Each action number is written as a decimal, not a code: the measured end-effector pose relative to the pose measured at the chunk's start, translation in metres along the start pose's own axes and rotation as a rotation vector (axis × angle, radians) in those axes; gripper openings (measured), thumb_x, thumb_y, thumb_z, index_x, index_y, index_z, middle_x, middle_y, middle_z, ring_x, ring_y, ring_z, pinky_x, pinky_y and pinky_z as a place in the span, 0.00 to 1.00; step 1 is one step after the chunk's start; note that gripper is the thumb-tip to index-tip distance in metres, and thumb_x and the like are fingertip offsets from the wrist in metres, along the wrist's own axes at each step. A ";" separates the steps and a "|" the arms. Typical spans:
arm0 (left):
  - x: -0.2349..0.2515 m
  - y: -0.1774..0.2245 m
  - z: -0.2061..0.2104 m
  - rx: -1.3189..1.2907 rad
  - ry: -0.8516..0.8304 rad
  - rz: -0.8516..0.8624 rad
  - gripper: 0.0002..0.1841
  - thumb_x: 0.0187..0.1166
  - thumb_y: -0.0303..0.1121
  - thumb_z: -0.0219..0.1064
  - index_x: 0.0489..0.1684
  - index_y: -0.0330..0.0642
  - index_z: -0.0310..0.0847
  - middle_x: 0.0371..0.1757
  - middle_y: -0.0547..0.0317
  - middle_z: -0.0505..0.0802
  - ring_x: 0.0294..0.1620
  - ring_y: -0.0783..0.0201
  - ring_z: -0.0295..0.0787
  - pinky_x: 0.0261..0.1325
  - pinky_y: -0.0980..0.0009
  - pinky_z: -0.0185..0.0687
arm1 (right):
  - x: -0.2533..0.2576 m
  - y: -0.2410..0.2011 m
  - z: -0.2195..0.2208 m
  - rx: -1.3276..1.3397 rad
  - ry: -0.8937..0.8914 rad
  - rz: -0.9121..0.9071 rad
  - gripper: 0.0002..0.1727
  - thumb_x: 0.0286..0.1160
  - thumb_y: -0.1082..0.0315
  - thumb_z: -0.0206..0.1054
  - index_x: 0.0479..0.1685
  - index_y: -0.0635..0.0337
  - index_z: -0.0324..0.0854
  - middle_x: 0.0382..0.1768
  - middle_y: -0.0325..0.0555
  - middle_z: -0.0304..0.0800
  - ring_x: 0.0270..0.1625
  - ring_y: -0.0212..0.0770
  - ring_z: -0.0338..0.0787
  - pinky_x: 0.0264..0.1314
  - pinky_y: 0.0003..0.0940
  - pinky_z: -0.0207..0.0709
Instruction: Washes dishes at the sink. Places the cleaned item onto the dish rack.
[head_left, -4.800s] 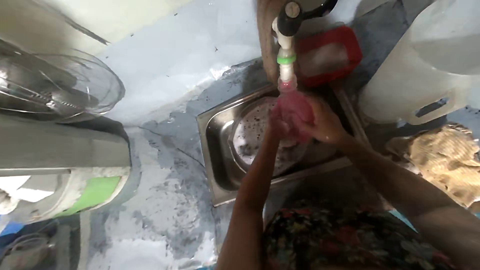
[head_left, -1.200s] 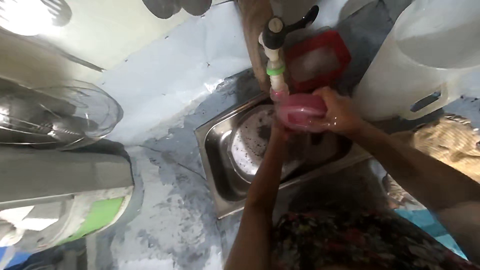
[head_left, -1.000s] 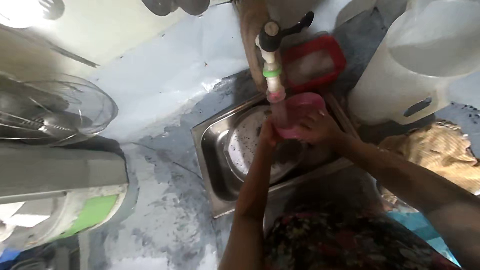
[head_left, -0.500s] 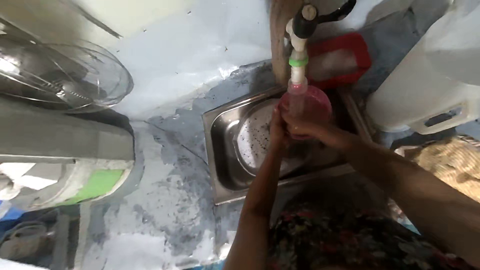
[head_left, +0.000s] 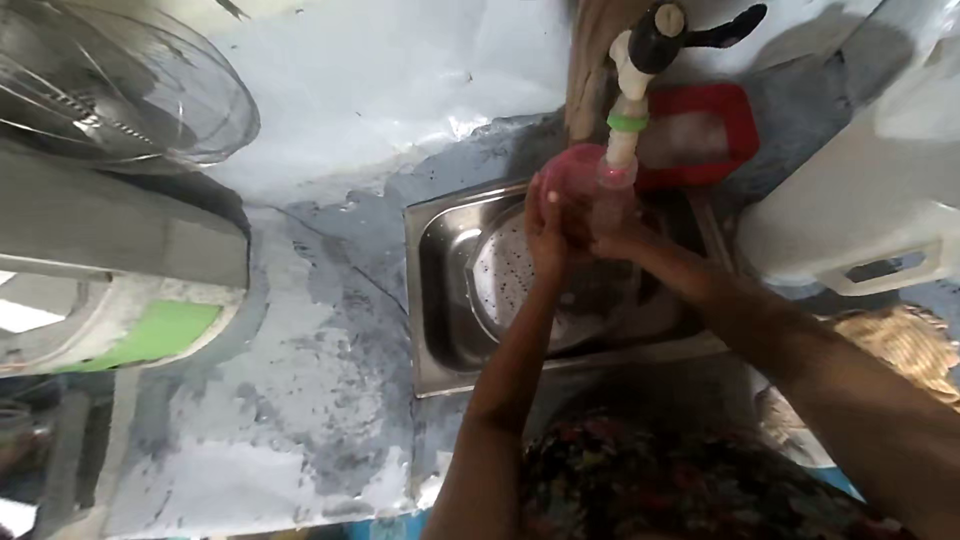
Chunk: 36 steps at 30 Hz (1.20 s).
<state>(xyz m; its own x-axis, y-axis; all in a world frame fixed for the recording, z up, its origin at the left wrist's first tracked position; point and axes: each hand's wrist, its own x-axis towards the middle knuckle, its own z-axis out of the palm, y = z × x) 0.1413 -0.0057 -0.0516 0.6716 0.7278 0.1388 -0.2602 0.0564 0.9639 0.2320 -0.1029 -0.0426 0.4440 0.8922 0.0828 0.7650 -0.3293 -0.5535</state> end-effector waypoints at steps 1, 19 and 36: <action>-0.003 -0.002 -0.003 0.000 0.013 0.020 0.29 0.91 0.36 0.53 0.88 0.32 0.56 0.85 0.43 0.72 0.80 0.61 0.73 0.80 0.64 0.72 | 0.000 -0.004 -0.004 -0.022 -0.020 0.088 0.31 0.75 0.63 0.72 0.75 0.72 0.74 0.74 0.73 0.77 0.80 0.70 0.74 0.83 0.67 0.62; -0.021 -0.004 -0.019 -0.082 -0.003 -0.409 0.26 0.94 0.45 0.47 0.85 0.42 0.63 0.62 0.49 0.88 0.55 0.63 0.89 0.58 0.62 0.86 | 0.014 -0.007 0.011 -0.231 -0.190 -0.079 0.23 0.76 0.79 0.62 0.72 0.66 0.81 0.78 0.65 0.76 0.83 0.69 0.70 0.83 0.69 0.58; -0.040 0.002 -0.068 0.202 -0.108 -0.569 0.30 0.94 0.53 0.40 0.88 0.46 0.55 0.73 0.44 0.82 0.65 0.55 0.84 0.61 0.54 0.84 | -0.054 -0.002 0.015 1.090 0.149 0.865 0.25 0.94 0.50 0.47 0.77 0.56 0.73 0.64 0.48 0.84 0.63 0.41 0.86 0.63 0.43 0.83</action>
<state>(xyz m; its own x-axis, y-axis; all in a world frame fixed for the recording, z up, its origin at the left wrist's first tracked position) 0.0665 0.0117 -0.0708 0.7358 0.5474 -0.3987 0.2900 0.2773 0.9160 0.1996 -0.1463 -0.0584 0.6806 0.4684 -0.5634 -0.4856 -0.2873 -0.8256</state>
